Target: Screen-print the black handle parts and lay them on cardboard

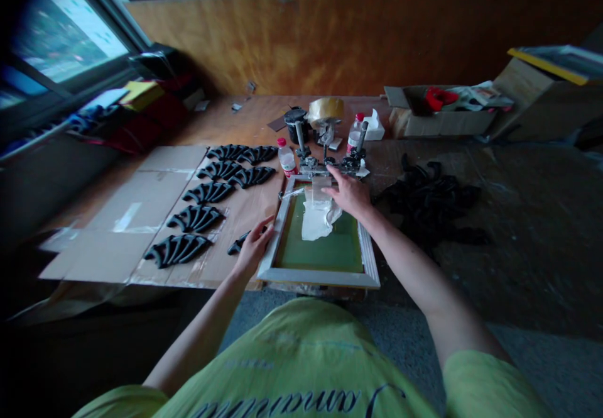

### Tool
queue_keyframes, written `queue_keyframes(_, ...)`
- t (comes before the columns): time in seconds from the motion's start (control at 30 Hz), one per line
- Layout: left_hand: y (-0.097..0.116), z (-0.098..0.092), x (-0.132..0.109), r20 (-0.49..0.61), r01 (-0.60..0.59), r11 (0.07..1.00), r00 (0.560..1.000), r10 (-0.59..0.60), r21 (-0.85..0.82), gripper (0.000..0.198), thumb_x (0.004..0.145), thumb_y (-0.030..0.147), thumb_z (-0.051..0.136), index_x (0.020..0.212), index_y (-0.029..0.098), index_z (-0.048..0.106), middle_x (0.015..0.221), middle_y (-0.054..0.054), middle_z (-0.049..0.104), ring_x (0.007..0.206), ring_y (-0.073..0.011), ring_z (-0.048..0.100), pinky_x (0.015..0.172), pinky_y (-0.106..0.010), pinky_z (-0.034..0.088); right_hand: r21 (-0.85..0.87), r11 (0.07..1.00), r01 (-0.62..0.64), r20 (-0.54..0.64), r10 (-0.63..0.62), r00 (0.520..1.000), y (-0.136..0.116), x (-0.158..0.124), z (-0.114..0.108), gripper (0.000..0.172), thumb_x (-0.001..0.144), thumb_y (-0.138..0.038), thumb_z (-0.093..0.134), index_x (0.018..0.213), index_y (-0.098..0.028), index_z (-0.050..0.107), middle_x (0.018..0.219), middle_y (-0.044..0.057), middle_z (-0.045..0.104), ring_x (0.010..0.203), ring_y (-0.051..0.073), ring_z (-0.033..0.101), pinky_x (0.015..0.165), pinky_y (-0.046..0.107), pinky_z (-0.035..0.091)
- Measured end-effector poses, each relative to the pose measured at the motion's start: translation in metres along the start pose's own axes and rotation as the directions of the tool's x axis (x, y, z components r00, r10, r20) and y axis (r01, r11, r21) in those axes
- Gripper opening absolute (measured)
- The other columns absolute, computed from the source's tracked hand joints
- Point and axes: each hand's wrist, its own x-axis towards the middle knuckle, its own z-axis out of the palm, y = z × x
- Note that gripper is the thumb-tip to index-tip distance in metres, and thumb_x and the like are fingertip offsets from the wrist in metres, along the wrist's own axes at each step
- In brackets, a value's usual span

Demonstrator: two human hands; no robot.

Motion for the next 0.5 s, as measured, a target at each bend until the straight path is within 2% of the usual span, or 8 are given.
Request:
queue_keyframes(0.1,0.039,0.007,0.006,-0.078,-0.153,0.987,0.986,0.150,-0.042,0.054,0.088,0.061,0.049,0.107,0.015,0.068,0.081,-0.004,0.066,0.067,-0.0124,0.061,0.055,-0.020,0.046,0.056,0.984,-0.169,-0.146,0.175,0.974,0.043,0.001,-0.028,0.051,0.093,-0.052,0.050,0.130,-0.019,0.057,0.082,0.006,0.069,0.075,0.022,0.064,0.076,0.037,0.050)
queue_keyframes(0.17,0.068,0.014,0.016,-0.114,-0.274,0.956,0.958,0.262,-0.109,0.054,0.090,0.063,0.043,0.106,0.017,0.067,0.091,-0.006,0.069,0.075,-0.0140,0.064,0.059,-0.022,0.050,0.037,0.968,-0.248,-0.159,0.251,0.955,0.068,-0.015,-0.030,0.047,0.096,-0.054,0.041,0.117,-0.017,0.063,0.082,0.008,0.068,0.075,0.022,0.063,0.074,0.038,0.050)
queue_keyframes(0.23,0.098,0.022,0.030,-0.113,-0.354,0.920,0.934,0.339,-0.168,0.054,0.091,0.064,0.041,0.107,0.018,0.064,0.097,-0.007,0.070,0.080,-0.0149,0.066,0.062,-0.023,0.052,0.009,0.967,-0.255,-0.075,0.255,0.964,0.078,-0.041,-0.013,0.043,0.094,-0.055,0.044,0.100,-0.019,0.066,0.080,0.007,0.067,0.074,0.022,0.063,0.072,0.036,0.051)
queue_keyframes(0.33,0.126,0.032,0.047,-0.087,-0.383,0.900,0.924,0.373,-0.208,0.055,0.090,0.066,0.040,0.107,0.019,0.061,0.094,-0.007,0.071,0.079,-0.0146,0.068,0.060,-0.022,0.053,-0.065,0.994,-0.086,0.109,0.093,0.990,0.065,-0.081,0.034,0.036,0.086,-0.055,0.059,0.082,-0.020,0.065,0.082,0.006,0.066,0.079,0.020,0.062,0.075,0.033,0.050)
queue_keyframes(0.4,0.123,0.040,0.048,-0.140,-0.400,0.888,0.916,0.377,-0.227,0.054,0.090,0.066,0.040,0.113,0.021,0.058,0.097,-0.007,0.071,0.079,-0.0135,0.068,0.060,-0.021,0.053,-0.175,0.984,0.032,0.185,0.000,0.983,0.047,-0.098,0.062,0.031,0.087,-0.049,0.062,0.081,-0.019,0.063,0.090,0.009,0.066,0.089,0.022,0.061,0.080,0.033,0.048)
queue_keyframes(0.43,0.113,0.044,0.044,-0.172,-0.390,0.890,0.918,0.356,-0.238,0.053,0.090,0.066,0.042,0.116,0.022,0.056,0.098,-0.006,0.071,0.078,-0.0132,0.068,0.059,-0.021,0.052,-0.227,0.972,0.056,0.207,-0.009,0.978,0.038,-0.104,0.071,0.027,0.088,-0.044,0.061,0.082,-0.018,0.063,0.092,0.011,0.066,0.092,0.023,0.061,0.081,0.033,0.047)
queue_keyframes(0.5,0.079,0.054,0.028,-0.147,-0.261,0.930,0.962,0.229,-0.259,0.055,0.087,0.066,0.048,0.117,0.021,0.055,0.099,-0.008,0.072,0.076,-0.0142,0.069,0.057,-0.021,0.051,-0.283,0.959,0.002,0.204,0.058,0.977,0.019,-0.109,0.080,0.020,0.092,-0.036,0.057,0.085,-0.017,0.061,0.090,0.013,0.067,0.090,0.024,0.061,0.078,0.033,0.046)
